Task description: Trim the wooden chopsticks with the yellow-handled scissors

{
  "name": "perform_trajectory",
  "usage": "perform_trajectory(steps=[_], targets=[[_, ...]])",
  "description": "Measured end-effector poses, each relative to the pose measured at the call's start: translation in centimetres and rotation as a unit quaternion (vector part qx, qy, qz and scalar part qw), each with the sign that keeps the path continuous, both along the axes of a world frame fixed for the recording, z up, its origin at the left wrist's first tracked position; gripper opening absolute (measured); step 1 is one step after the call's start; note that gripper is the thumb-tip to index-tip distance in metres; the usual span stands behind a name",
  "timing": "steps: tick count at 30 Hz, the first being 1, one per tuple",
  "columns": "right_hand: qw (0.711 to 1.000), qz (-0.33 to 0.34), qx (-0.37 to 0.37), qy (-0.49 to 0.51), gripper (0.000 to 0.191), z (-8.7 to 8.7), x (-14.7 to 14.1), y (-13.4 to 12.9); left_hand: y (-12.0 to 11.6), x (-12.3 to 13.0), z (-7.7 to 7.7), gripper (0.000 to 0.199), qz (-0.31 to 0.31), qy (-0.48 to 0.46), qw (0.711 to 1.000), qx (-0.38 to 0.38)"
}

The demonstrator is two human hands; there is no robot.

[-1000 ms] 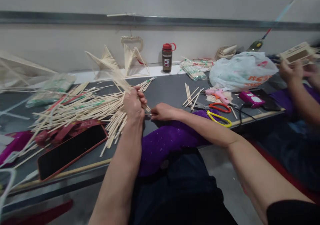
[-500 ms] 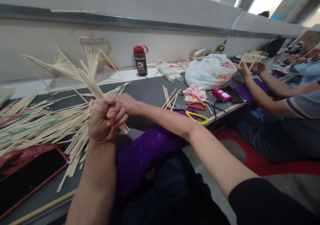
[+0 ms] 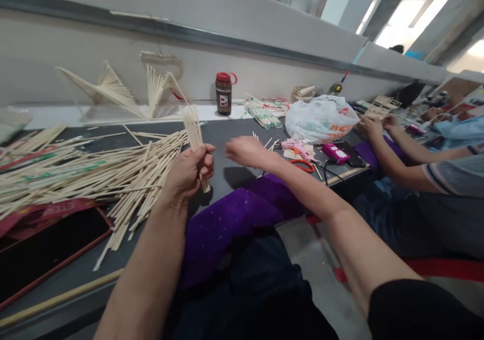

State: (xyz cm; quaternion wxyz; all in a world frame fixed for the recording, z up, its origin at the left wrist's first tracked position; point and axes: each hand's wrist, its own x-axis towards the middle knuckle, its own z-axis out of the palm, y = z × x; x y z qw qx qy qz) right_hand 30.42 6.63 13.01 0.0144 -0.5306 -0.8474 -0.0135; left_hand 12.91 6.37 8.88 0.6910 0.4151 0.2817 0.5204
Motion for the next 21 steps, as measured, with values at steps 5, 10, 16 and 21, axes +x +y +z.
perform_trajectory(steps=[5,10,16,21], targets=[[0.979,-0.154,0.002,-0.137,0.039,-1.4,11.6,-5.7,0.1,0.9,-0.7,0.016,0.015,0.065,0.997,-0.044],[0.957,-0.224,-0.076,-0.168,0.034,-4.2,16.3,-7.0,0.3,0.9,-1.6,0.011,0.007,0.089,0.995,-0.032],[0.96,-0.232,-0.086,-0.128,0.033,-4.4,16.5,-5.8,0.4,0.6,-1.8,0.01,-0.007,0.071,0.996,-0.046],[0.977,-0.196,-0.083,-0.022,0.039,-2.7,18.4,-7.0,0.5,0.4,-2.1,0.012,-0.004,0.041,0.999,-0.026]])
